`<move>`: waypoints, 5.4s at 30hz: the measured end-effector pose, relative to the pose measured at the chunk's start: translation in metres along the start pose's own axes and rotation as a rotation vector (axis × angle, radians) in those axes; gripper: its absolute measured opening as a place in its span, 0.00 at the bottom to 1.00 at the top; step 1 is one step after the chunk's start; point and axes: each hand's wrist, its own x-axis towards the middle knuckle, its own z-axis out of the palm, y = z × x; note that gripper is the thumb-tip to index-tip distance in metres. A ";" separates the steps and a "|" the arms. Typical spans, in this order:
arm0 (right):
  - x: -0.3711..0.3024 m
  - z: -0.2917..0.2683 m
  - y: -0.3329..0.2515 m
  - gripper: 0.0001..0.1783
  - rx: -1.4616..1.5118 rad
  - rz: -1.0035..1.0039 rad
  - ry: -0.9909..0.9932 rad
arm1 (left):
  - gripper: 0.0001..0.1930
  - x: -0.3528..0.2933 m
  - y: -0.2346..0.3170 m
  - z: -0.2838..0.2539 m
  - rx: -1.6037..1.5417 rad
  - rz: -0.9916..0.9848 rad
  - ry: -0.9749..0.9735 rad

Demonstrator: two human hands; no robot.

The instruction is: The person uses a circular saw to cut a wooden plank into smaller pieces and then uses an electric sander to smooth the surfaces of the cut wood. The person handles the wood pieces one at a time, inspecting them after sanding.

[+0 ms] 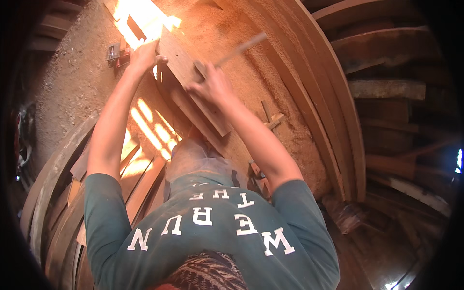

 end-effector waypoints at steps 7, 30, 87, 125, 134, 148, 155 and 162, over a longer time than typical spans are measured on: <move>-0.052 -0.016 0.017 0.51 -0.007 0.020 -0.070 | 0.36 -0.005 -0.012 0.009 -0.099 -0.017 0.062; -0.149 -0.027 0.066 0.56 -0.097 0.148 -0.128 | 0.36 0.039 -0.065 0.030 -1.305 -0.190 -0.190; 0.409 0.019 -0.153 0.26 0.355 -0.315 0.221 | 0.56 0.041 -0.059 0.039 -1.250 -0.082 0.118; -0.098 -0.020 0.046 0.46 -0.001 0.049 -0.001 | 0.30 -0.121 0.078 0.154 -0.964 -0.162 -0.088; -0.157 -0.038 0.180 0.48 0.214 0.367 0.268 | 0.29 -0.208 0.040 0.188 -1.444 -0.237 -0.178; -0.146 0.030 0.052 0.64 -0.260 0.015 0.057 | 0.37 -0.263 0.063 0.233 -1.530 -0.325 -0.367; -0.165 0.060 0.011 0.62 0.191 0.089 -0.169 | 0.48 -0.277 0.031 0.238 -1.949 -0.274 -0.501; -0.173 0.117 -0.018 0.62 0.168 0.002 -0.315 | 0.46 -0.296 -0.057 0.231 -1.462 -0.425 -0.170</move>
